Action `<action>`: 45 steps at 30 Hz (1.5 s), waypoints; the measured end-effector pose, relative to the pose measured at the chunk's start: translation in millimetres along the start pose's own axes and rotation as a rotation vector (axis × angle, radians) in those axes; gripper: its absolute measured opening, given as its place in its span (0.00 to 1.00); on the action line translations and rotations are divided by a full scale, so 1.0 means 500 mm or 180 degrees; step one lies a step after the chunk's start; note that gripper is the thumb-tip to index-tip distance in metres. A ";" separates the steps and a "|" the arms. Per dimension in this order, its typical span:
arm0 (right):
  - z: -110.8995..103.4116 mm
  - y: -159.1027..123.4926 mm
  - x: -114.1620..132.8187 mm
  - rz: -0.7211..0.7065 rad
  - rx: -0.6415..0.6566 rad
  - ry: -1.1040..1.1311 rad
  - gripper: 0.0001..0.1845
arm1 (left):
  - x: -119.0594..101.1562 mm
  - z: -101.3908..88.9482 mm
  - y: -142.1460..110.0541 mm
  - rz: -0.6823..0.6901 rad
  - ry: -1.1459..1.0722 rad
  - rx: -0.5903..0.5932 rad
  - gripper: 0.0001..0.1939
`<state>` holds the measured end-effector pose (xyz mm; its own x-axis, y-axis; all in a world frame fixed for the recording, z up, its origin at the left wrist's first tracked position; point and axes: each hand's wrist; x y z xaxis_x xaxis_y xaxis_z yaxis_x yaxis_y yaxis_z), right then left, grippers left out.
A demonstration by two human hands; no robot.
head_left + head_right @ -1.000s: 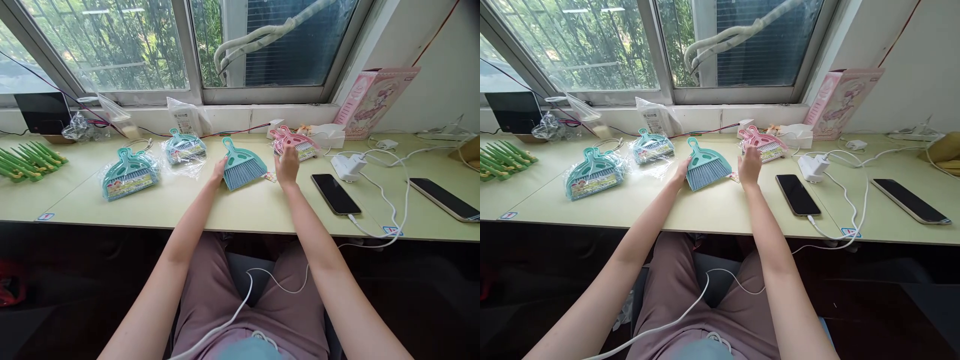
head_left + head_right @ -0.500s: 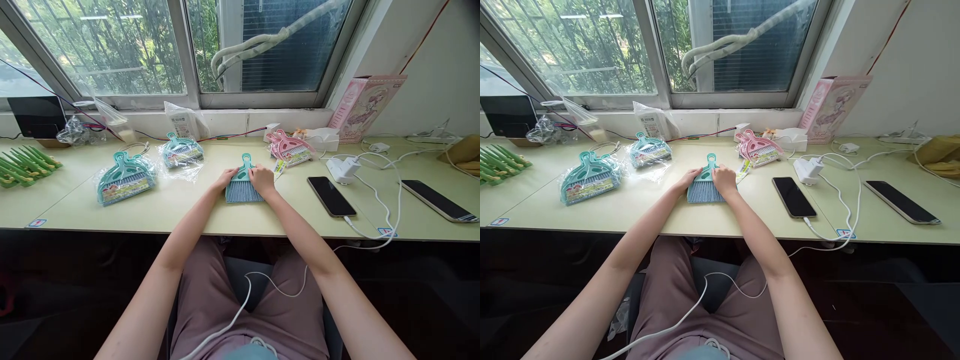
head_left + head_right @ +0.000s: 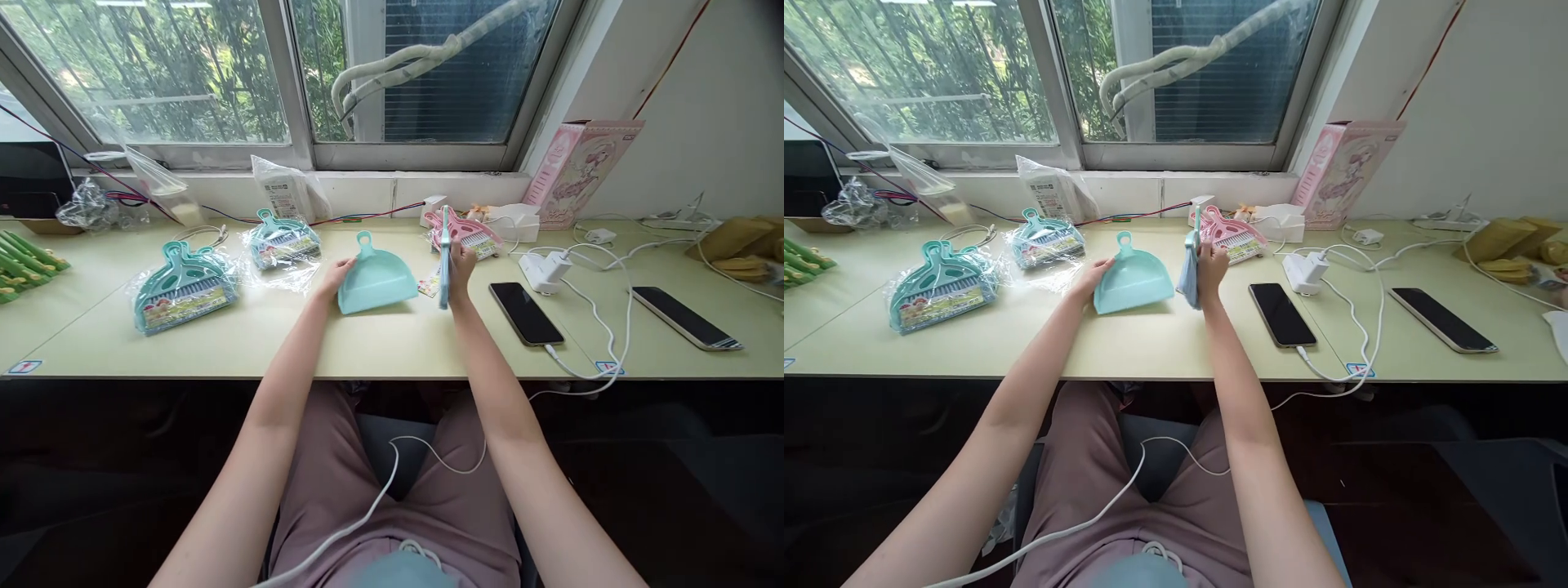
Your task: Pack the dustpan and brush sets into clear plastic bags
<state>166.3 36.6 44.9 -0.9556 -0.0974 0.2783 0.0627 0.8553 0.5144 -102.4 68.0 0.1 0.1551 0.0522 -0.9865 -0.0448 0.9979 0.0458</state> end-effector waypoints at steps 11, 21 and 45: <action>0.022 -0.018 -0.042 0.0542 0.0485 -0.1228 0.24 | -0.008 -0.057 0.016 0.0816 0.1961 -0.0371 0.19; 0.017 -0.014 -0.069 0.0793 0.0637 -0.0785 0.16 | -0.028 -0.076 0.014 0.1191 0.1578 -0.1128 0.16; 0.072 -0.015 0.023 -0.0406 0.0410 0.2674 0.14 | -0.041 -0.058 0.005 0.0339 -0.0940 -0.0526 0.19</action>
<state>144.4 47.2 15.1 -0.4196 -0.4978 0.7590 -0.1126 0.8583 0.5006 -134.4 68.5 16.0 0.4187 0.1882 -0.8884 -0.2313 0.9681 0.0960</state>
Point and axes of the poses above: each hand's wrist, its own y-axis towards the middle knuckle, its own z-axis out of the palm, x = y × z, and after that the axes turned 14 degrees about -y, right-handed
